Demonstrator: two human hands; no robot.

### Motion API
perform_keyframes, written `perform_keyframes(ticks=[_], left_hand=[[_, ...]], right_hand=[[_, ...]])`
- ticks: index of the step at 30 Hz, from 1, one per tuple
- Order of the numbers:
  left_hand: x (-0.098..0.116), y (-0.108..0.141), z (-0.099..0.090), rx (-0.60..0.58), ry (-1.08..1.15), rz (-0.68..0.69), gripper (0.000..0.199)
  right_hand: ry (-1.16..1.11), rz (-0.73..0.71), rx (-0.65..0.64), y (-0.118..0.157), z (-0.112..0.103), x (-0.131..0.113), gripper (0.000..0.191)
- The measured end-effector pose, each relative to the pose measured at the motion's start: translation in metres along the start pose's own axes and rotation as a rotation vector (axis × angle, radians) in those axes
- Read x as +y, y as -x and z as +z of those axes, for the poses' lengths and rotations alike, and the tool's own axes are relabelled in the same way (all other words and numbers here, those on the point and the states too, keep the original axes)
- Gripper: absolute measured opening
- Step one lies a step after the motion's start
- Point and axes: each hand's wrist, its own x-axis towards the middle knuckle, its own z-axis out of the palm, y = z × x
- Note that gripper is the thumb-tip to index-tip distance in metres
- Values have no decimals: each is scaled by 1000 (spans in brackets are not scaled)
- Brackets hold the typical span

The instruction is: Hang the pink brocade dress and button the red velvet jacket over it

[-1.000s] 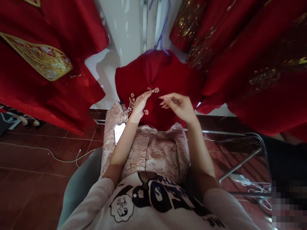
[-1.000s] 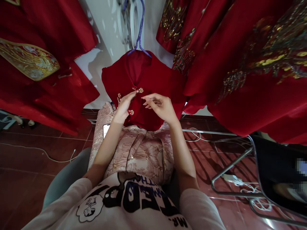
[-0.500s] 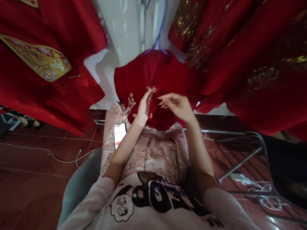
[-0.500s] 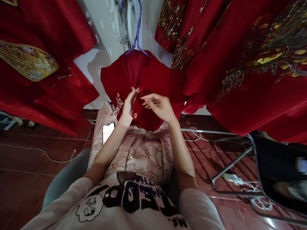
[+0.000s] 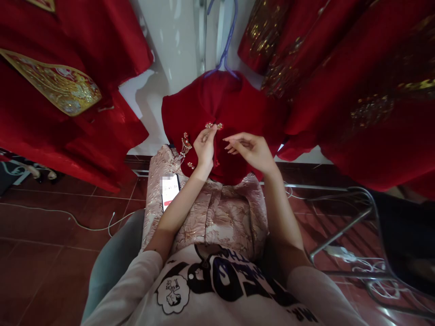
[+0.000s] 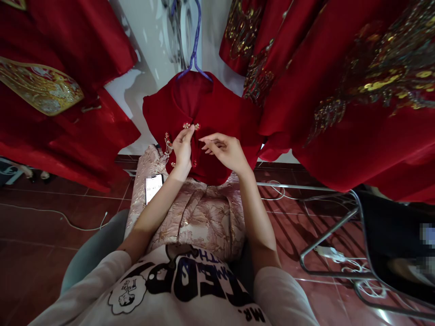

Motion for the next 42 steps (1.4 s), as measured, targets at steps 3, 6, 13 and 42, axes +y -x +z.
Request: perform_keyframes(ticks=[3, 6, 13, 42], left_hand=[[-2, -4, 4, 60, 31, -12, 15], [-4, -5, 5, 72, 70, -10, 17], [-1, -4, 1, 60, 73, -2, 15], [-13, 0, -8, -43, -14, 48, 16]], right_hand=[[5, 7, -2, 1, 0, 0, 44], [18, 16, -1, 1, 0, -1, 45], [5, 7, -2, 1, 0, -1, 41], [-30, -29, 45, -10, 8, 0, 51]])
